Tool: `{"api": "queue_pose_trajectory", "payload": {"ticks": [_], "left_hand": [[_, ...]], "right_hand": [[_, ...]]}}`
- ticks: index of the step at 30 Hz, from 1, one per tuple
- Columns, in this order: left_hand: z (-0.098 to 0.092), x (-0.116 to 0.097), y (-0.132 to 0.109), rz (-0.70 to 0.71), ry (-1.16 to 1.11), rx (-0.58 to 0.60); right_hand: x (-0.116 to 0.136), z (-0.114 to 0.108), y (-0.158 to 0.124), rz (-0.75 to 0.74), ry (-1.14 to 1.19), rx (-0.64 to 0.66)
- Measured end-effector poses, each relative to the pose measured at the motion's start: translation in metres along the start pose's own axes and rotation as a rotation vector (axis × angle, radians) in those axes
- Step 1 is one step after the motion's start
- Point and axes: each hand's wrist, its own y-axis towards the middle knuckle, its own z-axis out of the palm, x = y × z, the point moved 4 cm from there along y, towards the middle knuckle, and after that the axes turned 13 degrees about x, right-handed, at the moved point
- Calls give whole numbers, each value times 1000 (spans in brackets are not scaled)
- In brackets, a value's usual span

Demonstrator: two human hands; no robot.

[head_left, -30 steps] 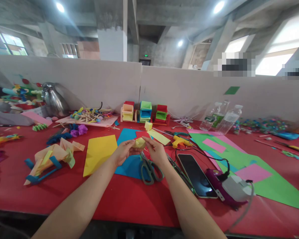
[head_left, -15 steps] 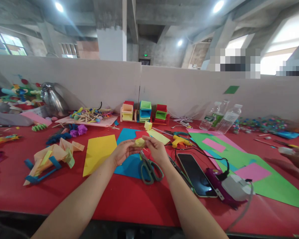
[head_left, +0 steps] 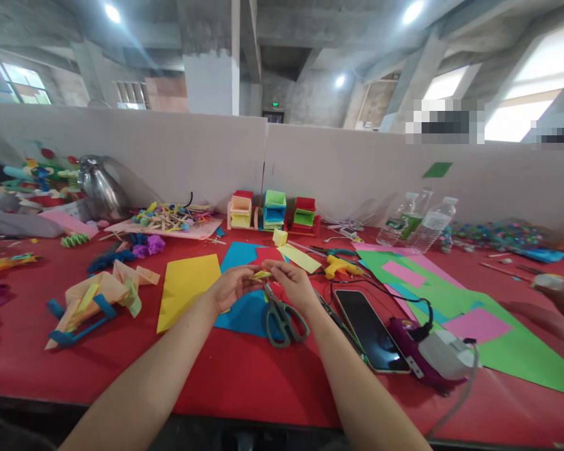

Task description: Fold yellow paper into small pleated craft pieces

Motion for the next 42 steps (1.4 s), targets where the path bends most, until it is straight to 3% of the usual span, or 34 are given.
{"api": "queue_pose_trajectory", "payload": {"ticks": [10,24,29,42], "left_hand": [[5,-3,-3,13,0,38],[-1,0,0,15,11,-61],[0,-2,-1,15,20,-52],[0,-1,0,28,63,-33]], "right_hand": [[3,-1,0,5,65,0],[-2,0,1,18,57,27],[2,-6,0,53,43,-5],[2,-5,-2,151,-22,60]]}}
